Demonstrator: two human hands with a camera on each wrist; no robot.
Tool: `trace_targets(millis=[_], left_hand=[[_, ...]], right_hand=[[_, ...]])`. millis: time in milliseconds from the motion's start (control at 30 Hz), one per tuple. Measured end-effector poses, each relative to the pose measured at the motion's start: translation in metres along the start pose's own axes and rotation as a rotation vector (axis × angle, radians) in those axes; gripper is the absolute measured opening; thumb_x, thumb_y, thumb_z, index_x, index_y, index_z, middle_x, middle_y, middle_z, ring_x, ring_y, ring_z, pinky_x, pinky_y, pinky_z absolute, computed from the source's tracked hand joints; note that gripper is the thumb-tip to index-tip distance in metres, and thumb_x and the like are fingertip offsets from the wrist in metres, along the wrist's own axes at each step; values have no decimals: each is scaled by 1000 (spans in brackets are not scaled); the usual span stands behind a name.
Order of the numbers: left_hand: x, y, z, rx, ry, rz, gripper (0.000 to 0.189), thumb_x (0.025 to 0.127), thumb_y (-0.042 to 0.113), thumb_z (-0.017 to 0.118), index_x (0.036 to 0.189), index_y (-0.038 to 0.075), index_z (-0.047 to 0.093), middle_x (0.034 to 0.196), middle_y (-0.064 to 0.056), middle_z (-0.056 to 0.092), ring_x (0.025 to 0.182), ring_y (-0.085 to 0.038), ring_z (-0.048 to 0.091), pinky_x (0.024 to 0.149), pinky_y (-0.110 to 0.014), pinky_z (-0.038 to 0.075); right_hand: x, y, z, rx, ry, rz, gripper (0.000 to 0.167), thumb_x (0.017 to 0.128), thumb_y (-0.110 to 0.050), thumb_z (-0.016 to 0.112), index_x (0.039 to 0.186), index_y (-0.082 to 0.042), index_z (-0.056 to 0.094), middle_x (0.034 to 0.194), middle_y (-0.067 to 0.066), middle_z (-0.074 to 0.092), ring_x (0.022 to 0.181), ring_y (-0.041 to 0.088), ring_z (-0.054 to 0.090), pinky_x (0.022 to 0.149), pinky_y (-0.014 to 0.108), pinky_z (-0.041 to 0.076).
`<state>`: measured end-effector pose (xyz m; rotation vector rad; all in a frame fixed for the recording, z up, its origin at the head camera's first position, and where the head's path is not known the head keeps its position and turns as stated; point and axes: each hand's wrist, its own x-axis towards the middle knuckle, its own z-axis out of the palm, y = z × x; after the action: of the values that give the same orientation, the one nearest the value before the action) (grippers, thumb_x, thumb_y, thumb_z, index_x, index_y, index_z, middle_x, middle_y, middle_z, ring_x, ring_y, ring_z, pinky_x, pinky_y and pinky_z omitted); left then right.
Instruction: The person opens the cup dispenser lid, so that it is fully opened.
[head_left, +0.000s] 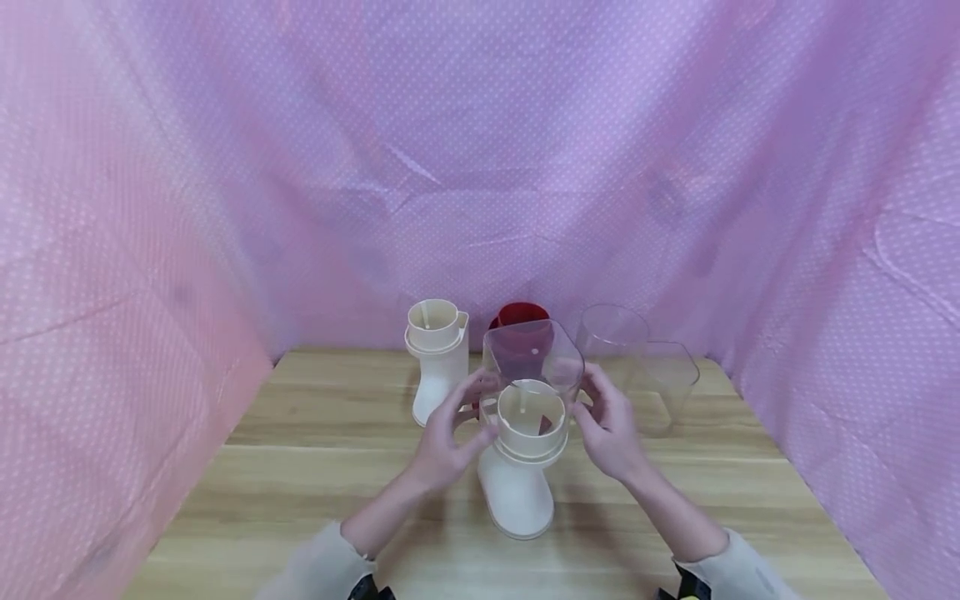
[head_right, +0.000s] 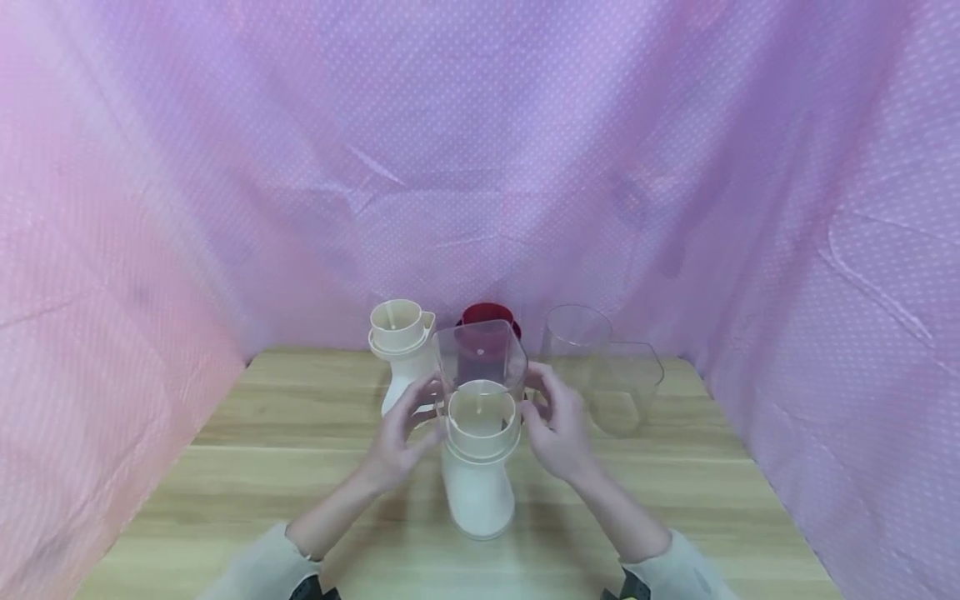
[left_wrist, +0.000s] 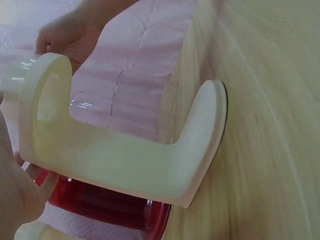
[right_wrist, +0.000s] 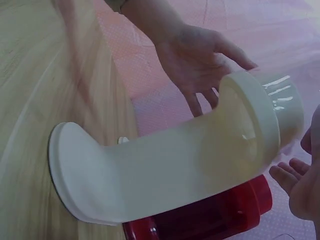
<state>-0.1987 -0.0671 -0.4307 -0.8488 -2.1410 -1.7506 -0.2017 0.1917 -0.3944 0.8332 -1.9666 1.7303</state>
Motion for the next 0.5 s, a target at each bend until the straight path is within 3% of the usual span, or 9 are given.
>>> trace_targets(millis=[167,333,500], left_hand=[[2,-3,-7,-57,-30,-15,75,95,3,72,162,10,40,152,-18,61,137,-15,59,109,-36,56],[8,-5,-11,-114,-107,9,70,96,-1,70,160,1,41,152,-25,59,139,-6,58,107,-28,54],[10,-5,-9,-130,-122,8,63,98,-1,69,156,-2,45,149,-26,61,136,0,58,102,-23,56]], right_hand=[[-2,-6,-8,19,12,-4,41,88,28,50,128,20,56,121,-14,69,115,0,67,92,18,61],[-6,-10,-12,-63,-17,12,42,89,26,57,129,14,60,124,-17,68,116,-2,69,91,21,62],[-7,-10,-9,-85,-39,-1,40,92,22,60,129,9,62,126,-15,68,114,1,70,87,21,64]])
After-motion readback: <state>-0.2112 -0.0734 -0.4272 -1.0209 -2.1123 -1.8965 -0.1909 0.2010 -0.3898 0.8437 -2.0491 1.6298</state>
